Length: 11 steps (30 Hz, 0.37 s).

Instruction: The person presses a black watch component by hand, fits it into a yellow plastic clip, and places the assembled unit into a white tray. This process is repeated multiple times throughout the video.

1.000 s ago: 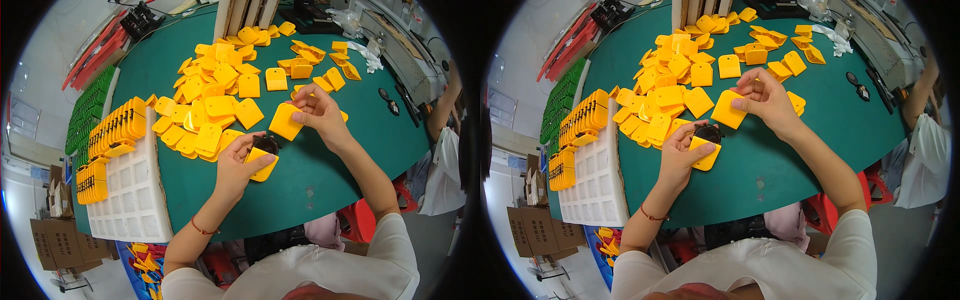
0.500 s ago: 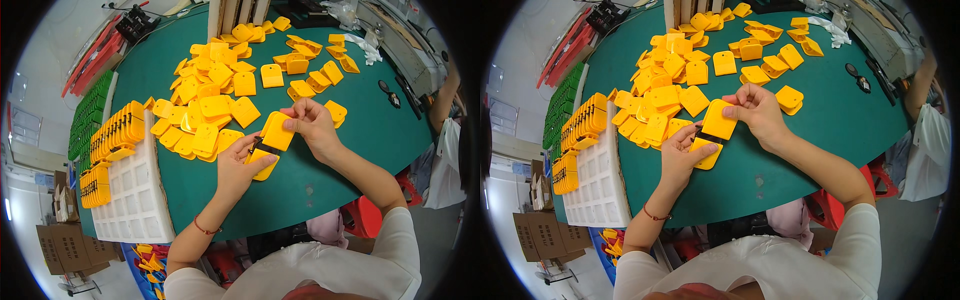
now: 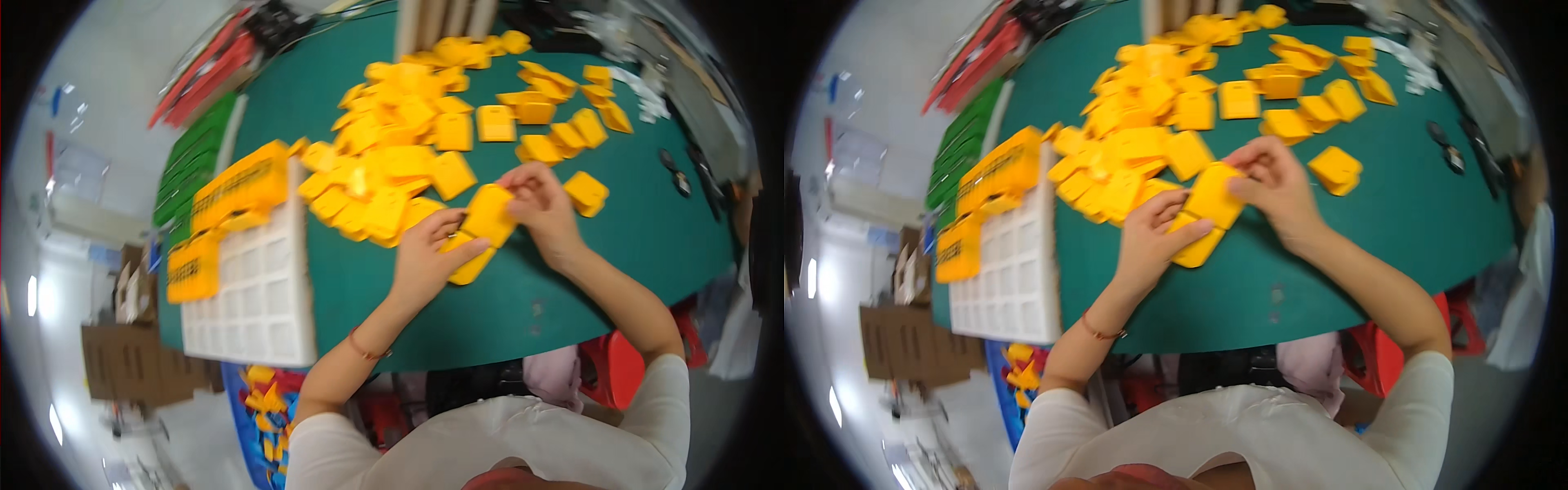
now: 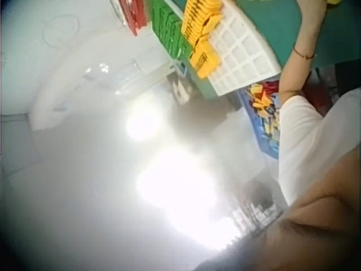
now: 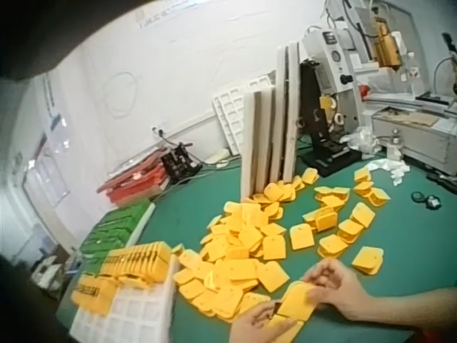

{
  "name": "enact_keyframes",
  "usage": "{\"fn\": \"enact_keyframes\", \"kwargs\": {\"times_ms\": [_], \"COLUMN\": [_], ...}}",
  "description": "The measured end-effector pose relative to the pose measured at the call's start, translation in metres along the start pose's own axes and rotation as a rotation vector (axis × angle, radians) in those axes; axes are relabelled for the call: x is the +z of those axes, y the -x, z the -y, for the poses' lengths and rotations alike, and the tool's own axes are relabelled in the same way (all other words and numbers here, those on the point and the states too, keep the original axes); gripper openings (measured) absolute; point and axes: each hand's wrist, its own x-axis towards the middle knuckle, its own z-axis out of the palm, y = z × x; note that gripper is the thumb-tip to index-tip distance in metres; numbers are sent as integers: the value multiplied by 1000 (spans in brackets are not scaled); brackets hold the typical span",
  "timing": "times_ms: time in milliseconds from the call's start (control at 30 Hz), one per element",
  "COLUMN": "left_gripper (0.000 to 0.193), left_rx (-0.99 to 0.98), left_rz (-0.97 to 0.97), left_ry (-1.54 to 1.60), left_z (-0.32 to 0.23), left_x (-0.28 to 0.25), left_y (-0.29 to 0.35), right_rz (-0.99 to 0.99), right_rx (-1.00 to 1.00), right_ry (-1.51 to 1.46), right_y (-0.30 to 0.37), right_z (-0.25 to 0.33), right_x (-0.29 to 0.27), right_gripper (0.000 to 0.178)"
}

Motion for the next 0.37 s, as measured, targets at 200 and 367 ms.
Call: {"fn": "enact_keyframes", "kwargs": {"times_ms": [200,367], "left_gripper": [32,34], "left_rx": [447,313], "left_rz": [-192,-680], "left_ry": [-595,-1139], "left_z": [-68,-138], "left_x": [-40,-160], "left_y": [16,53], "right_rz": [141,114], "right_rx": [45,63], "right_ry": [-28,27], "right_y": [3,3], "right_z": [6,8], "right_x": [-2,4], "right_gripper": [42,38]}}
